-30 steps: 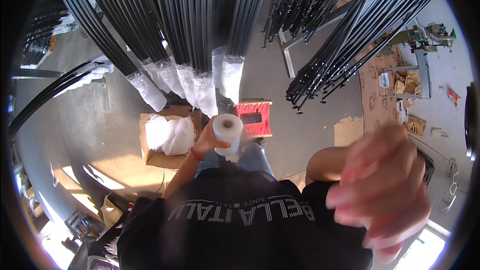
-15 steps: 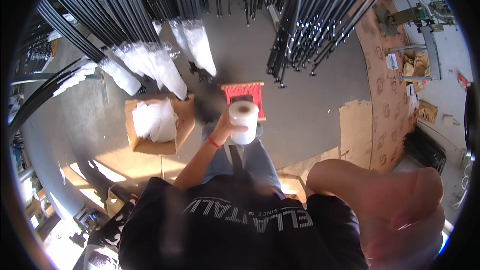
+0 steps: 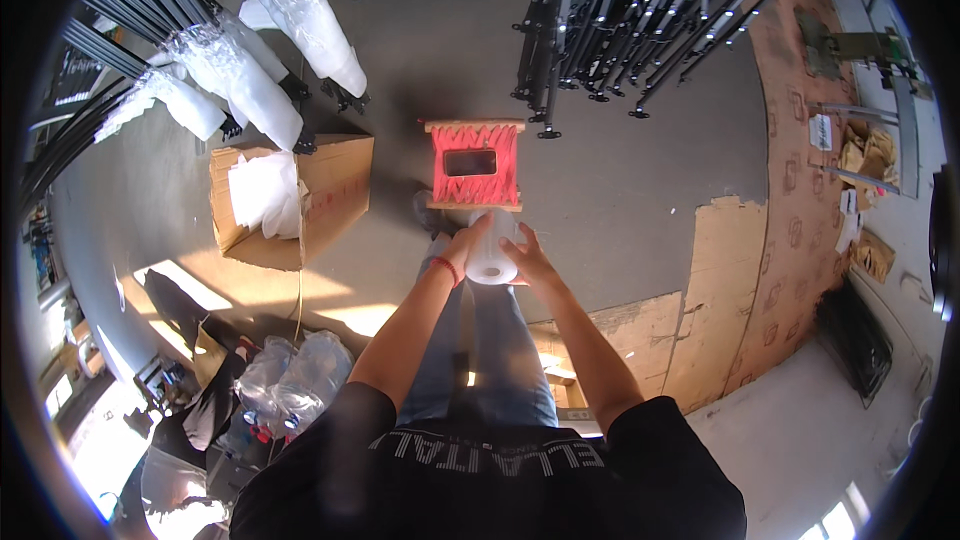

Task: The person wraps the ends of black metal rods with plastic wrap. They pull the film from a roll and wind it around the grouped ends of the rods multiple times.

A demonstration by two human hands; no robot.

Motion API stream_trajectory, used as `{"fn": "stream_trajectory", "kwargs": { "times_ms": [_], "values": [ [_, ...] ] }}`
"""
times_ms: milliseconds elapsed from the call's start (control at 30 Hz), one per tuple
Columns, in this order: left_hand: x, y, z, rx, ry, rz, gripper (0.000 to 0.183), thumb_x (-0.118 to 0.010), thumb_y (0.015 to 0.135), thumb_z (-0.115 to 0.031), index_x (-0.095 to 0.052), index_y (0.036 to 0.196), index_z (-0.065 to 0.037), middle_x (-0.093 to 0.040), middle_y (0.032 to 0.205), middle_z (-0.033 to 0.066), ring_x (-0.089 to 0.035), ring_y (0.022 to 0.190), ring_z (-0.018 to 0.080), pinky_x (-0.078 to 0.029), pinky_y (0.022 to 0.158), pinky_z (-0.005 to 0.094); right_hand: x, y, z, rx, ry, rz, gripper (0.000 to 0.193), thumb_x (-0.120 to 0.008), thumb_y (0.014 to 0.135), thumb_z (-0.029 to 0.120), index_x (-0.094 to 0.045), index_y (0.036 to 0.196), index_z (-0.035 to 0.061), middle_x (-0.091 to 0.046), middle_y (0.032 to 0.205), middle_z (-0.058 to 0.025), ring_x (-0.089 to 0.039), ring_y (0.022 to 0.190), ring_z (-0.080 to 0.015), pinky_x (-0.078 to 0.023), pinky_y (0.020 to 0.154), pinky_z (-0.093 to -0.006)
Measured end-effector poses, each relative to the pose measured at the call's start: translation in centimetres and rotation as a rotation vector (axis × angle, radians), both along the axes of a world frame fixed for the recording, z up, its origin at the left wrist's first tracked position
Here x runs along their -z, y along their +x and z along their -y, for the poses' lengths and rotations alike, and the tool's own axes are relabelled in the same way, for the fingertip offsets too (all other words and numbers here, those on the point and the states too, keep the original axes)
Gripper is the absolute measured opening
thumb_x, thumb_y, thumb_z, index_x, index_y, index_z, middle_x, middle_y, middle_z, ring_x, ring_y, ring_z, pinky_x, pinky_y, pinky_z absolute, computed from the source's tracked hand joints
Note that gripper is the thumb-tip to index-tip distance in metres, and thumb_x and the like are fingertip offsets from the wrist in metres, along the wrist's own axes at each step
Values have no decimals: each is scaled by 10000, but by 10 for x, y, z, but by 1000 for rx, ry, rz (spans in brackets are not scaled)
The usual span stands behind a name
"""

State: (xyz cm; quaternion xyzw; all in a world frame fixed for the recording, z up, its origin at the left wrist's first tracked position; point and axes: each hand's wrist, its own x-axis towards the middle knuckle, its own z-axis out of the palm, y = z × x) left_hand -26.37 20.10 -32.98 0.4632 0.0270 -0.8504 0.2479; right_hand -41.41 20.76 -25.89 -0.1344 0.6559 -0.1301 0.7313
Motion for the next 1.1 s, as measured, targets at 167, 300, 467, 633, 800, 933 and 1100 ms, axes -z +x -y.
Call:
{"fn": "stream_trajectory", "kwargs": {
  "times_ms": [167, 300, 467, 633, 800, 933, 1100],
  "values": [
    [96, -13, -13, -79, 145, 237, 450, -442, 865, -382, -427, 1162, -45, -521, 1089, 120, -541, 964, 233, -443, 837, 407, 99, 19, 3, 26, -105, -162, 790, -716, 600, 285, -302, 1247, 98, -452, 1140, -178, -519, 988, -283, -473, 759, -393],
    [91, -11, 8, -15, 121, 233, 428, -448, 848, -380, -388, 1210, -161, -360, 1269, 4, -397, 1137, 148, -353, 896, 440, 187, 15, 21, 335, 170, 93, 358, -537, 740, 339, -506, 994, 89, -582, 808, -84, -606, 696, -226, -502, 572, -432],
    [121, -4, 12, 100, 86, 419, 582, -489, 835, -332, -244, 1334, -159, -258, 1372, 30, -184, 1278, 167, -114, 1018, 437, 291, 30, 21, 360, 194, 54, 432, -529, 728, 354, -491, 1051, 70, -573, 871, -105, -602, 731, -242, -504, 582, -418],
    [142, 18, 15, 96, 31, 391, 607, -508, 823, -274, -214, 1347, -184, -195, 1402, 26, -159, 1287, 166, -139, 1017, 410, 324, 55, 28, 358, 92, -76, 428, -551, 724, 346, -505, 1021, 43, -564, 879, -109, -597, 726, -235, -516, 571, -395],
    [167, 31, 16, 35, 25, 388, 575, -518, 820, -275, -262, 1329, -191, -256, 1371, 20, -189, 1271, 147, -162, 1011, 397, 327, 66, 48, 304, 62, -93, 349, -596, 738, 338, -578, 954, 64, -597, 827, -77, -608, 663, -192, -516, 512, -364],
    [167, 43, 11, 33, 36, 386, 491, -511, 829, -258, -353, 1288, -184, -321, 1325, 19, -271, 1222, 142, -215, 987, 377, 330, 73, 60, 349, 186, -146, 279, -569, 787, 299, -579, 933, 61, -595, 809, -71, -610, 666, -193, -525, 525, -372],
    [136, 57, -7, -24, 16, 326, 392, -487, 845, -276, -453, 1206, -126, -486, 1197, 63, -478, 1077, 166, -321, 930, 333, 371, 68, 47, 309, 111, 81, 563, -516, 740, 527, -477, 1096, 93, -559, 976, -80, -580, 847, -247, -495, 641, -424]
  ]
}}
